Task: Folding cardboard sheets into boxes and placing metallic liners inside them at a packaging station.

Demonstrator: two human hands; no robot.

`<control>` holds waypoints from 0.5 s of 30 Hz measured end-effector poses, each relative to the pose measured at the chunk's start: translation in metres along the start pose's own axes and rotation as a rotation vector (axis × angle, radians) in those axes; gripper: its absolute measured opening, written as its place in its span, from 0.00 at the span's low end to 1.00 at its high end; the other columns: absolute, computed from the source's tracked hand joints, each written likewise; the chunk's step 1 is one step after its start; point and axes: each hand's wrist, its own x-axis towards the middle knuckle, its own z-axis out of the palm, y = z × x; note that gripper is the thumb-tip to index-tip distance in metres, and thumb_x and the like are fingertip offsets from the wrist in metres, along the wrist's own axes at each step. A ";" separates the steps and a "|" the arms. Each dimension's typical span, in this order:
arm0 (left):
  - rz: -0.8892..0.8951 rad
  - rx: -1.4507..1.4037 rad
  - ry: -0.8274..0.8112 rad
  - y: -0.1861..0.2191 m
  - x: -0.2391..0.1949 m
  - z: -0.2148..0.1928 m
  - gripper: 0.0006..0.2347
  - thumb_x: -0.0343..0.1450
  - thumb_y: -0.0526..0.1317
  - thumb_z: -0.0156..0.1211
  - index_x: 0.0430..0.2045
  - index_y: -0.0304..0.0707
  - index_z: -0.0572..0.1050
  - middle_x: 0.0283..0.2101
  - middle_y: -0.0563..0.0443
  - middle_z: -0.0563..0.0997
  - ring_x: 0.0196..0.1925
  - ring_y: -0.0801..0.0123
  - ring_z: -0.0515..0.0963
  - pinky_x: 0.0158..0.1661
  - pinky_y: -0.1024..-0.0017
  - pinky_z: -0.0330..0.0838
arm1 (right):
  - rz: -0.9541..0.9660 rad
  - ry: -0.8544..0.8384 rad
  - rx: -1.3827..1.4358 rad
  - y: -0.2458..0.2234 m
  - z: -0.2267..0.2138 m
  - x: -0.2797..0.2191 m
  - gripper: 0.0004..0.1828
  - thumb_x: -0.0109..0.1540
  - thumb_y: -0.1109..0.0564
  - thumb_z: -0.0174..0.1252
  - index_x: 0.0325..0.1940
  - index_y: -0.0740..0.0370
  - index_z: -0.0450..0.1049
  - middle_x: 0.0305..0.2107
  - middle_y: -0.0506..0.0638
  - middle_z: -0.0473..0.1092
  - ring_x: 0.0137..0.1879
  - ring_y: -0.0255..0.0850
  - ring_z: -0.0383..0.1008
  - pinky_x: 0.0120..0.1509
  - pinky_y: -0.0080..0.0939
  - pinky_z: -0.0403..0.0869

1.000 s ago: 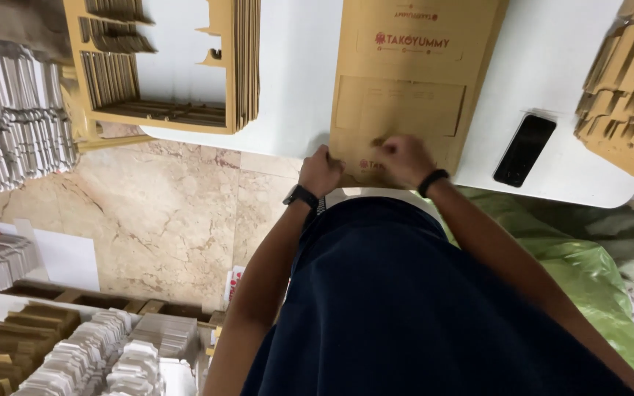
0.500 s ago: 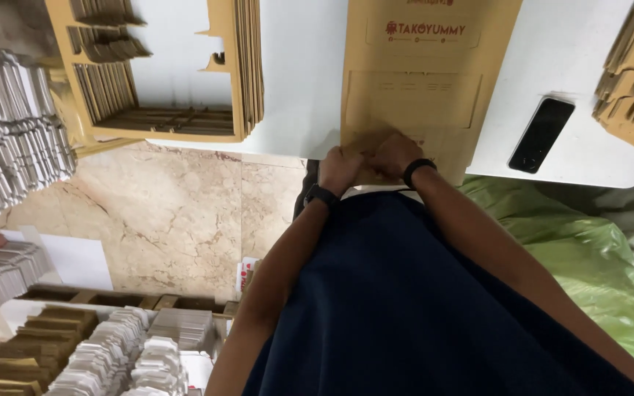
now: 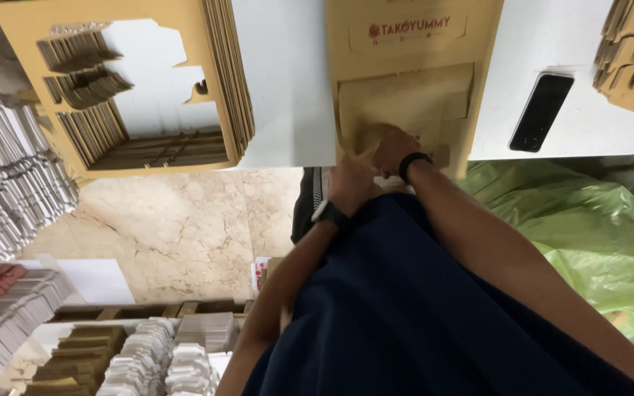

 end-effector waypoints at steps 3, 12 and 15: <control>0.077 0.013 0.086 -0.032 0.020 0.077 0.09 0.68 0.34 0.54 0.21 0.38 0.82 0.23 0.49 0.81 0.30 0.53 0.84 0.29 0.53 0.81 | -0.158 -0.141 -0.388 -0.085 -0.114 -0.152 0.15 0.64 0.55 0.58 0.43 0.67 0.85 0.41 0.57 0.82 0.58 0.57 0.77 0.74 0.49 0.67; -0.410 -0.826 0.059 -0.076 0.049 0.044 0.30 0.65 0.74 0.54 0.25 0.43 0.78 0.31 0.45 0.82 0.42 0.51 0.84 0.42 0.57 0.78 | -0.127 -0.121 0.738 0.004 -0.046 -0.053 0.13 0.58 0.47 0.62 0.26 0.57 0.80 0.16 0.53 0.72 0.18 0.44 0.70 0.18 0.42 0.71; -0.439 -0.707 0.088 -0.080 0.057 0.040 0.21 0.69 0.60 0.53 0.16 0.45 0.78 0.21 0.50 0.80 0.30 0.56 0.84 0.33 0.61 0.78 | -0.127 0.030 0.751 -0.037 -0.087 -0.089 0.21 0.60 0.42 0.59 0.25 0.62 0.80 0.17 0.56 0.74 0.21 0.45 0.74 0.25 0.46 0.73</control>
